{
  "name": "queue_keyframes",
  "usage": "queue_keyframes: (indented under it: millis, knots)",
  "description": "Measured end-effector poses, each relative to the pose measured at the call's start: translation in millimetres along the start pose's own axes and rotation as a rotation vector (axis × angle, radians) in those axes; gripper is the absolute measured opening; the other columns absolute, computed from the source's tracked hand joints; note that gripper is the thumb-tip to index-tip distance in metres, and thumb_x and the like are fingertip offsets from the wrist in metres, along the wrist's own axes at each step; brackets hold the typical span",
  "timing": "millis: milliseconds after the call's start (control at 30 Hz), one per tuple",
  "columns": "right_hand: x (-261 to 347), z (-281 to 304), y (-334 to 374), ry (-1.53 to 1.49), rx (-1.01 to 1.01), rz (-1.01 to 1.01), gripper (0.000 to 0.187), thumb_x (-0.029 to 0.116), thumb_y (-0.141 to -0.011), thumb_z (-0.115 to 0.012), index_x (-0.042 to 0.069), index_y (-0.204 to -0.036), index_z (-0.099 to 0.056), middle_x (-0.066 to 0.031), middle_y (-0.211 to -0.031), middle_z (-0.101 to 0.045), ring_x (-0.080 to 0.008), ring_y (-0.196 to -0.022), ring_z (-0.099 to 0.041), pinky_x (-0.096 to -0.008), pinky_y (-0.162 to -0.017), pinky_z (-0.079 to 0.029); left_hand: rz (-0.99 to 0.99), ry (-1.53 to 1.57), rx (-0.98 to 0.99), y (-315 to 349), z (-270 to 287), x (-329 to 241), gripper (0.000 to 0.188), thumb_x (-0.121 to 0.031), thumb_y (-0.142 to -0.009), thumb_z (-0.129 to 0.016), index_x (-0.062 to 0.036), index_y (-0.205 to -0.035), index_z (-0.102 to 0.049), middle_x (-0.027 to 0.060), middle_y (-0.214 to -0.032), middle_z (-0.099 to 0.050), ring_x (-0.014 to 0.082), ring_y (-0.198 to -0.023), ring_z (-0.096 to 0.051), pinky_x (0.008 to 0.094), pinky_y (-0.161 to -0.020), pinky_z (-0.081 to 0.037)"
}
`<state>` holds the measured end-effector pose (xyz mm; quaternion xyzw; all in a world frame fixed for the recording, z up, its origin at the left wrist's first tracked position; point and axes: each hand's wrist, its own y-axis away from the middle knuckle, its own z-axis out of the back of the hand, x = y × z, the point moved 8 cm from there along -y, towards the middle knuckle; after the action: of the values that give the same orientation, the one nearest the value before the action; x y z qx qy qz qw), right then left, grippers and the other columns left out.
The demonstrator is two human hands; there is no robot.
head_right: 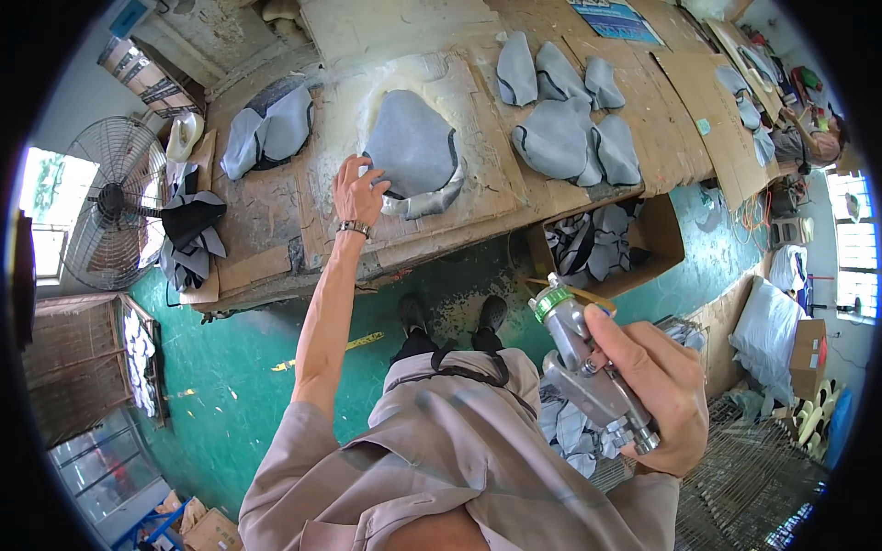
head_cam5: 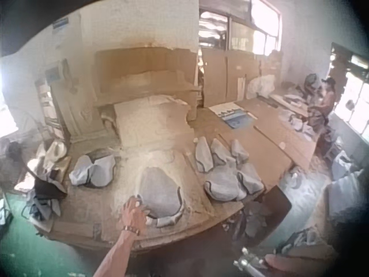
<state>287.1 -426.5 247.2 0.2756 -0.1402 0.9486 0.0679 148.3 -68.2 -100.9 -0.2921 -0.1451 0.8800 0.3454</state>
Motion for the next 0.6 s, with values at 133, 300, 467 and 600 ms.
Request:
queue_keyframes:
  millis: [133,300,467,600]
  knots:
    - [-1.8,-1.1,2.7,-0.114,-0.037,-0.294,0.047,0.003,-0.074,-0.068,-0.001,-0.121,-0.072,-0.0144,-0.088,-0.067,-0.0238,-0.074,-0.064,-0.0312,-0.073,-0.049,-0.051,0.015,-0.032,-13.6,7.7,-16.0,0.017,-0.016,-0.071,-0.080,-0.0113,-0.087,-0.078,0.0027,-0.115,-0.064,0.0292,-0.128,-0.053,0.0462,-0.104,-0.041]
    - [-9.2,-8.9,3.9,-0.105,0.006,-0.285,0.058,0.000,-0.068,-0.071,-0.005,-0.125,-0.067,-0.0158,-0.085,-0.062,-0.0248,-0.072,-0.061,-0.0301,-0.069,-0.048,0.019,0.012,-0.055,-30.1,71.0,-16.9,0.014,-0.015,-0.072,-0.078,-0.0110,-0.085,-0.078,0.0024,-0.114,-0.064,0.0277,-0.124,-0.055,0.0457,-0.102,-0.042]
    - [-8.9,-23.8,-2.8,-0.148,0.130,-0.179,0.063,-0.004,-0.071,-0.070,-0.006,-0.133,-0.060,-0.0168,-0.087,-0.062,-0.0273,-0.073,-0.062,-0.0310,-0.069,-0.049,0.040,0.058,0.251,-48.5,155.1,-4.7,0.017,-0.016,-0.074,-0.076,-0.0080,-0.090,-0.077,0.0073,-0.105,-0.066,0.0298,-0.106,-0.062,0.0415,-0.093,-0.049]
    - [-4.7,-38.2,-11.9,-0.180,0.169,-0.184,0.063,-0.004,-0.071,-0.071,-0.006,-0.133,-0.060,-0.0167,-0.087,-0.062,-0.0274,-0.072,-0.061,-0.0310,-0.068,-0.048,0.072,0.013,0.439,-50.0,208.5,33.7,0.019,-0.020,-0.076,-0.075,-0.0075,-0.089,-0.077,0.0119,-0.094,-0.069,0.0317,-0.096,-0.066,0.0416,-0.085,-0.052]
